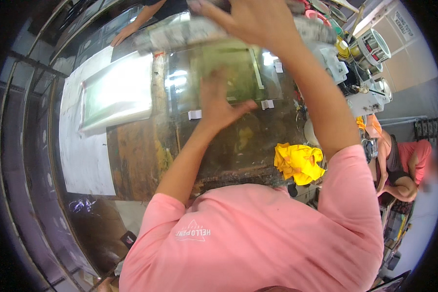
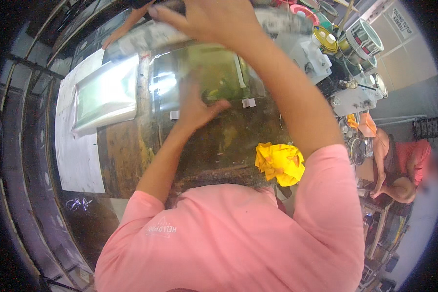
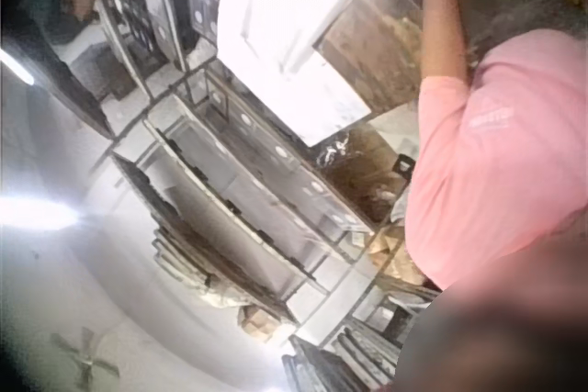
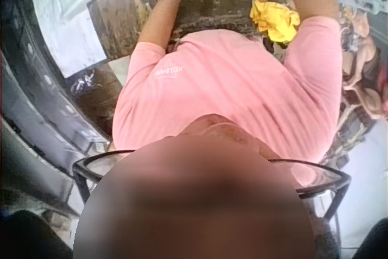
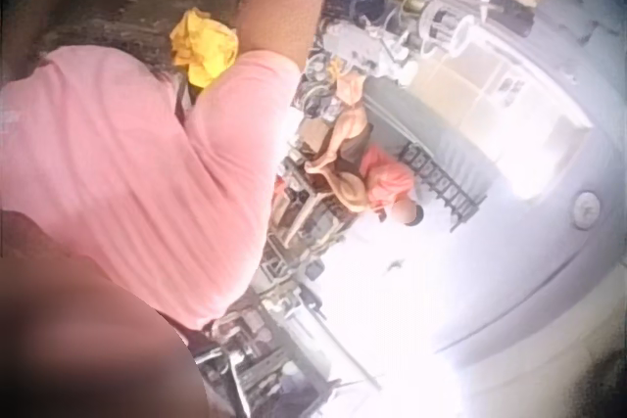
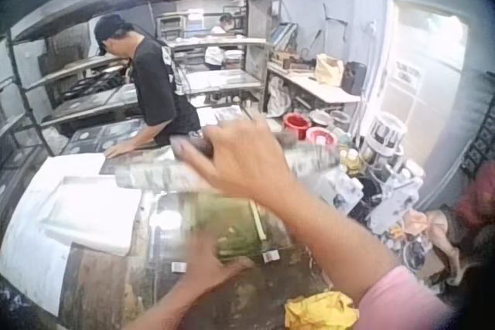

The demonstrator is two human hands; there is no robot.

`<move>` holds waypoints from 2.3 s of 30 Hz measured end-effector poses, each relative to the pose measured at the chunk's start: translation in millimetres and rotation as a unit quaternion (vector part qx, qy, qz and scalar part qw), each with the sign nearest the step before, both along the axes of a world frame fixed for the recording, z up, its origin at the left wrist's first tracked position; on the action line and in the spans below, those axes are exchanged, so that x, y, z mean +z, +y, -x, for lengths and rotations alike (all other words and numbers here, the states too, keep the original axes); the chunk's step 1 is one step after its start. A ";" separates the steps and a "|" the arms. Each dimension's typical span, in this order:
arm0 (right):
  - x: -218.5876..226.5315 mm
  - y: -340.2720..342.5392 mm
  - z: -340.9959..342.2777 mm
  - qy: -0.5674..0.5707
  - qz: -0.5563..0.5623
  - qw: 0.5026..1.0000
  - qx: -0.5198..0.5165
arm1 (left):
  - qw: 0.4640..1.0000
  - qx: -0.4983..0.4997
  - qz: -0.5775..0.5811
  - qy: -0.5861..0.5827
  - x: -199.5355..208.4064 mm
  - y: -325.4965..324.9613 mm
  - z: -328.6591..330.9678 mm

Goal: The person repeatedly uses a squeegee to pull white ink across a screen-printing frame with a flower stencil, then lifts the frame to reveal the printed fabric below. The process is repeated multiple times on the same area.

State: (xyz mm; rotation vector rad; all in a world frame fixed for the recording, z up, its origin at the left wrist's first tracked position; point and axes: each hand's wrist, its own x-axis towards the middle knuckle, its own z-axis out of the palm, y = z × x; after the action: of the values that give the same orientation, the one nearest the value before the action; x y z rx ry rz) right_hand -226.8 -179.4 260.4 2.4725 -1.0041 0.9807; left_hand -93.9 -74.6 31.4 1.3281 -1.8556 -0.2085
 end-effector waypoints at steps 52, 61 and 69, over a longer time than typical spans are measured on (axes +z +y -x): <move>-189.2 -192.1 -28.5 0.152 -0.284 0.947 -0.001 | 0.977 0.187 -0.092 -0.029 -25.2 66.2 -98.9; -222.1 -106.1 -13.3 0.112 -0.188 0.975 -0.025 | 0.974 0.185 -0.128 -0.005 -22.8 71.6 -96.6; -167.8 78.7 18.0 0.165 -0.277 0.946 -0.032 | 0.981 0.183 -0.060 -0.027 -21.3 71.9 -95.3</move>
State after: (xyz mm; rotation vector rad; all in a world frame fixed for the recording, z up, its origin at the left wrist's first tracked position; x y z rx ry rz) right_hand -244.8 -100.7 92.6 2.8809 -1.3693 0.2553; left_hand 1.4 -2.7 10.2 1.7464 -1.6261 -0.0932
